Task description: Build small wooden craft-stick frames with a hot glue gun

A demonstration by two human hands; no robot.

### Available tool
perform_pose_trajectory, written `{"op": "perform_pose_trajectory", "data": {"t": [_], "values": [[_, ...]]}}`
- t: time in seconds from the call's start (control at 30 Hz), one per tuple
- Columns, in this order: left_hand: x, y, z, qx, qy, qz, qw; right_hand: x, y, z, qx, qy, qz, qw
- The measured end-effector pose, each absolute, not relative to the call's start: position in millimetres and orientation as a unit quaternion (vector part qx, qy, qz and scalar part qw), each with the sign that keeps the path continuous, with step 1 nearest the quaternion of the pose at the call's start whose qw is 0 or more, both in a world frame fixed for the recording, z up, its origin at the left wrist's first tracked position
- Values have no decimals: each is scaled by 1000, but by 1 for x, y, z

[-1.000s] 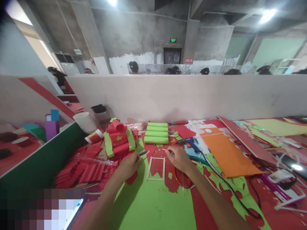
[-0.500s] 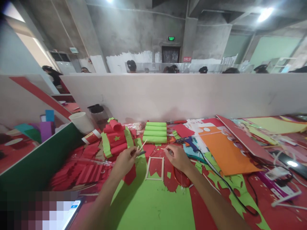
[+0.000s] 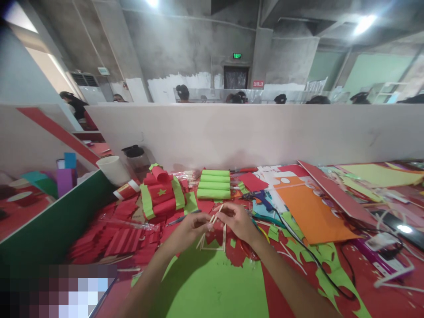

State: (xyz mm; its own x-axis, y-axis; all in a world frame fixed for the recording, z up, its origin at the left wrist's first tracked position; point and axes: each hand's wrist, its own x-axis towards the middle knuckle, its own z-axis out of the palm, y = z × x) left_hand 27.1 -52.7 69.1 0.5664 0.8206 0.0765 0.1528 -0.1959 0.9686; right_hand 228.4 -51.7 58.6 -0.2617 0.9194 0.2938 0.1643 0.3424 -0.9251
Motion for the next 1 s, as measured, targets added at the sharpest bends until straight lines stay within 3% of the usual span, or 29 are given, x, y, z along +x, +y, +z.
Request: {"op": "perform_pose_trajectory", "data": {"t": [0.2, 0.5, 1.0], "values": [[30, -51, 62, 654, 348, 343, 577, 227, -48, 52, -387, -643, 466, 468], [32, -51, 64, 677, 389, 334, 528, 227, -46, 46, -384, -623, 495, 468], [33, -54, 64, 695, 372, 310, 531, 228, -42, 34, -393, -604, 498, 483]]}}
